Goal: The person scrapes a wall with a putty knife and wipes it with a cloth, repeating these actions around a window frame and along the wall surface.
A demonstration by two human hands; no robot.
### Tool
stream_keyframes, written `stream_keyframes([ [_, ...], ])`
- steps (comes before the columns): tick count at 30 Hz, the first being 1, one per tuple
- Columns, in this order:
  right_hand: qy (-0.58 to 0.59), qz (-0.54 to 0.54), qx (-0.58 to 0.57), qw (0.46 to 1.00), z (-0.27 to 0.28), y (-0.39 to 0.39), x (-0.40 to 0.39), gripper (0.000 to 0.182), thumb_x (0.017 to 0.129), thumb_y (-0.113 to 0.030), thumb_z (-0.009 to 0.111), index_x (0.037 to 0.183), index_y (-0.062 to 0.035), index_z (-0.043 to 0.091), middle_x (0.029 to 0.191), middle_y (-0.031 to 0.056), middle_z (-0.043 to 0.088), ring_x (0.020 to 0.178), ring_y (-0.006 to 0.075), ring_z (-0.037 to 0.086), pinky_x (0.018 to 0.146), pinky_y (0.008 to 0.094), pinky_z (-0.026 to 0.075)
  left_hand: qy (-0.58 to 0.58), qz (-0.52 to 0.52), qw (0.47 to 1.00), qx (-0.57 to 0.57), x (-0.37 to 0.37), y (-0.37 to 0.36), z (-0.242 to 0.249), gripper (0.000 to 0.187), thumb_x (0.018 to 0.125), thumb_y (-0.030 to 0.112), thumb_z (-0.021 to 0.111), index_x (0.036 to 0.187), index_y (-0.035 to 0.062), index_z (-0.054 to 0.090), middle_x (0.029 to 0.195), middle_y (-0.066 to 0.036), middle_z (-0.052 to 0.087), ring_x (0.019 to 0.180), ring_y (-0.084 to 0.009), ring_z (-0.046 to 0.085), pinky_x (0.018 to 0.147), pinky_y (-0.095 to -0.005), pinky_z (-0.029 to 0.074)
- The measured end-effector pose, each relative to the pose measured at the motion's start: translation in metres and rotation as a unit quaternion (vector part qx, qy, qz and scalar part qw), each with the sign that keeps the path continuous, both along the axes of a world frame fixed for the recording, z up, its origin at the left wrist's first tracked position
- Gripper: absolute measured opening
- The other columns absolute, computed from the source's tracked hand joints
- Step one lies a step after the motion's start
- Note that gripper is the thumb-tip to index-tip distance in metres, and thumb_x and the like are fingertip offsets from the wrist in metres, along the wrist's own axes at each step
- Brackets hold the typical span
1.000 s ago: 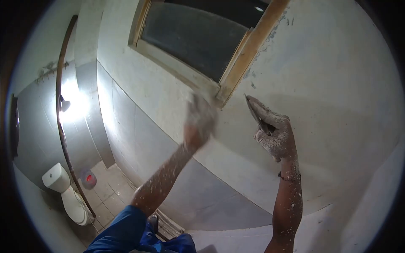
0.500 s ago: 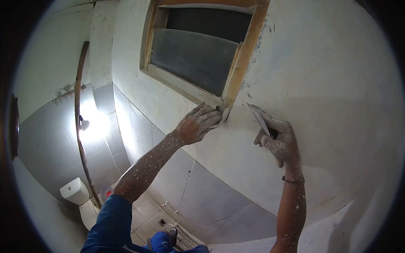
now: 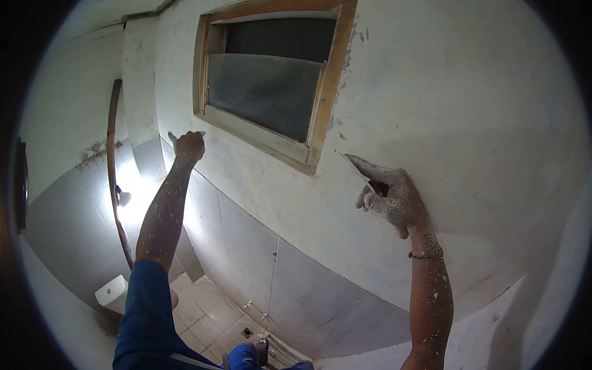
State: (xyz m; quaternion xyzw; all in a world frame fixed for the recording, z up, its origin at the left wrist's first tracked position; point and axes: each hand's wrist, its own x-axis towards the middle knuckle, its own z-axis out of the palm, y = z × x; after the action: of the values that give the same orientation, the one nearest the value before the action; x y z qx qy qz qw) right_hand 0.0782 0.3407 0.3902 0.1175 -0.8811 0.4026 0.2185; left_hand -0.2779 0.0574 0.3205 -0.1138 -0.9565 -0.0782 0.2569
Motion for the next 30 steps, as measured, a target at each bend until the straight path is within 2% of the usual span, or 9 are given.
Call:
stream_keyframes([
  [3,0.006,-0.002,-0.001,1.000,0.000,-0.001,-0.005,0.067,0.061,-0.004,0.054,0.128,0.0023,0.049,0.075,0.0098,0.064,0.063,0.0144,0.061,0.060,0.0283,0.051,0.022,0.030,0.999,-0.003,0.011,0.000,-0.006,0.025,0.087,0.018,0.046,0.104,0.0135,0.064,0.100,-0.011,0.066,0.093,-0.0287,0.064,0.103,-0.0529,0.031],
  [5,0.041,-0.006,-0.035,0.999,-0.005,0.003,-0.008,0.050,0.065,-0.014,0.062,0.110,0.0080,0.058,0.067,0.0100,0.062,0.060,0.0164,0.060,0.056,0.0287,0.050,0.236,-0.062,0.969,0.044,0.000,0.009,-0.027,0.027,0.089,0.019,0.045,0.108,0.0147,0.063,0.100,-0.011,0.066,0.097,-0.0280,0.063,0.103,-0.0504,0.034],
  [6,0.038,-0.003,-0.037,0.999,-0.005,0.002,-0.009,0.050,0.065,-0.014,0.062,0.110,0.0080,0.058,0.067,0.0100,0.062,0.060,0.0164,0.060,0.056,0.0287,0.050,0.147,-0.097,0.979,0.098,0.020,0.016,-0.015,0.028,0.089,0.018,0.044,0.112,0.0133,0.060,0.110,-0.011,0.063,0.107,-0.0260,0.058,0.103,-0.0478,0.034],
  [8,0.037,-0.003,-0.035,0.999,-0.004,0.000,-0.006,0.051,0.066,-0.016,0.063,0.111,0.0079,0.058,0.067,0.0108,0.062,0.060,0.0165,0.060,0.056,0.0290,0.050,0.241,-0.215,0.943,0.078,0.022,0.029,-0.019,0.032,0.086,0.011,0.048,0.116,0.0114,0.058,0.126,-0.008,0.056,0.121,-0.0245,0.049,0.105,-0.0445,0.033],
  [17,0.052,-0.005,-0.038,0.998,-0.007,0.000,-0.006,0.047,0.068,-0.017,0.063,0.108,0.0081,0.059,0.067,0.0120,0.062,0.063,0.0174,0.061,0.058,0.0305,0.049,0.283,-0.268,0.904,0.174,0.085,0.071,0.004,0.027,0.086,0.008,0.051,0.111,0.0110,0.061,0.118,-0.008,0.060,0.118,-0.0258,0.051,0.106,-0.0445,0.031],
  [19,0.051,-0.008,-0.035,0.998,-0.007,0.001,-0.006,0.046,0.069,-0.017,0.064,0.106,0.0080,0.059,0.068,0.0122,0.062,0.062,0.0174,0.060,0.058,0.0304,0.049,0.378,-0.271,0.863,0.197,0.093,0.074,0.007,0.025,0.087,0.007,0.052,0.110,0.0112,0.061,0.117,-0.008,0.061,0.116,-0.0259,0.053,0.105,-0.0450,0.032],
  [26,0.051,-0.024,-0.043,0.997,-0.006,-0.003,-0.005,0.036,0.067,-0.014,0.062,0.096,0.0066,0.061,0.069,0.0133,0.064,0.062,0.0173,0.060,0.058,0.0301,0.048,0.385,-0.419,0.814,0.114,0.091,0.092,-0.024,0.026,0.086,0.006,0.053,0.112,0.0081,0.058,0.118,-0.009,0.059,0.113,-0.0282,0.054,0.103,-0.0446,0.036],
  [28,0.054,-0.027,-0.046,0.997,-0.008,-0.003,-0.005,0.035,0.067,-0.013,0.062,0.095,0.0066,0.061,0.070,0.0135,0.064,0.062,0.0171,0.060,0.059,0.0299,0.049,0.212,-0.506,0.811,0.205,0.096,0.100,-0.036,0.027,0.084,0.008,0.056,0.111,0.0062,0.057,0.115,-0.012,0.058,0.108,-0.0307,0.055,0.100,-0.0438,0.040],
  [30,0.063,-0.035,-0.049,0.996,-0.009,-0.001,-0.005,0.034,0.066,-0.013,0.063,0.094,0.0066,0.061,0.070,0.0138,0.064,0.063,0.0170,0.060,0.059,0.0298,0.049,0.217,-0.493,0.820,0.192,0.095,0.103,-0.042,0.029,0.082,0.011,0.059,0.111,0.0056,0.057,0.112,-0.013,0.058,0.106,-0.0322,0.055,0.097,-0.0438,0.042],
])
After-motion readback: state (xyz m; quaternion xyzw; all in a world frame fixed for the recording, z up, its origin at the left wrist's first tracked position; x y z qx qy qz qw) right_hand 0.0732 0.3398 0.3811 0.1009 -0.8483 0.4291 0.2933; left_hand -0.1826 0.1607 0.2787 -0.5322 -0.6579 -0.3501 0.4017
